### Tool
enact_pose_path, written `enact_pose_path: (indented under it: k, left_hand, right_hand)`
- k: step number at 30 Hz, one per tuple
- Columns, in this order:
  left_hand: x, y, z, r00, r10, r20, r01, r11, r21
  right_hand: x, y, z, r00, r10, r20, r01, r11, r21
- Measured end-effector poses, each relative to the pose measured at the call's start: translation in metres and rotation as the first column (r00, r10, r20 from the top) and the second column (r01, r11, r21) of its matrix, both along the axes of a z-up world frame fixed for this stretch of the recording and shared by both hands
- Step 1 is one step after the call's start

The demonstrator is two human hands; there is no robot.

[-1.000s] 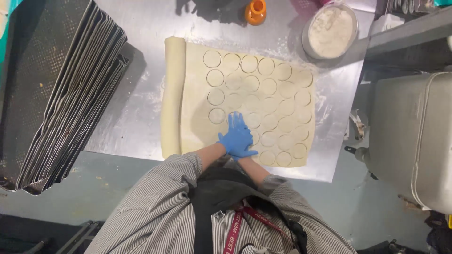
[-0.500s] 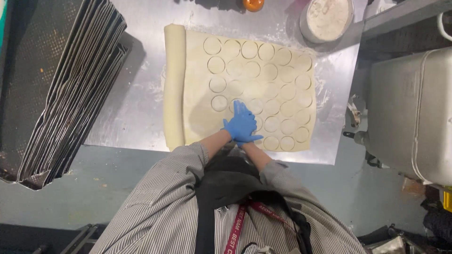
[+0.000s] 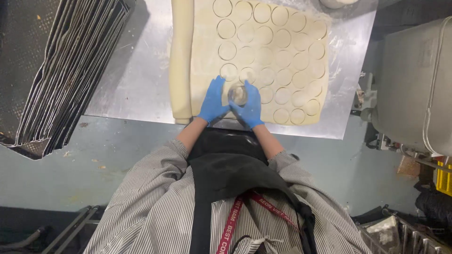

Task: Cutting circular rounds from a sheet of dough using a metal ring cutter on a floured surface.

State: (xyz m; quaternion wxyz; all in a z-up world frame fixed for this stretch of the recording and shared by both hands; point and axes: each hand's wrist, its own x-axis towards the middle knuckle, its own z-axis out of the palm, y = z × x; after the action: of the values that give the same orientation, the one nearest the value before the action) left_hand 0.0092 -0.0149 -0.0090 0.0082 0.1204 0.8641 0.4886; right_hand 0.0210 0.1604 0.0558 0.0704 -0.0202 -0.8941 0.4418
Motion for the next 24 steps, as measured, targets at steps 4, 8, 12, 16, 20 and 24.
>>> enact_pose_path:
  k: [4,8,12,16,20,24]
  left_hand:
    - [0.003,-0.002,-0.023,0.997,-0.065,0.032,0.065,0.998,0.002]
    - [0.007,-0.003,-0.023,0.998,-0.052,-0.018,0.053,0.998,0.04]
    - [-0.001,-0.006,0.004,0.999,-0.041,-0.022,0.041,0.999,0.004]
    - [-0.027,-0.007,0.04,0.986,0.018,-0.166,0.0,0.994,0.105]
    - [-0.065,0.034,0.059,0.967,-0.173,-0.189,0.179,0.984,0.015]
    - [-0.074,0.047,0.056,0.8,-0.55,0.241,0.593,0.661,-0.459]
  right_hand:
    - [0.006,-0.003,-0.036,0.971,0.236,0.023,-0.235,0.971,-0.045]
    - [0.007,0.005,-0.042,0.964,0.259,0.058,-0.246,0.955,-0.164]
    - [-0.001,0.011,-0.045,0.976,0.157,0.153,-0.123,0.97,-0.209]
    - [-0.04,0.0,-0.051,0.957,0.286,0.044,-0.289,0.952,0.098]
    - [-0.051,-0.038,-0.065,0.892,0.443,0.089,-0.44,0.808,0.391]
    - [-0.061,-0.049,-0.077,0.863,0.441,0.245,-0.504,0.733,0.457]
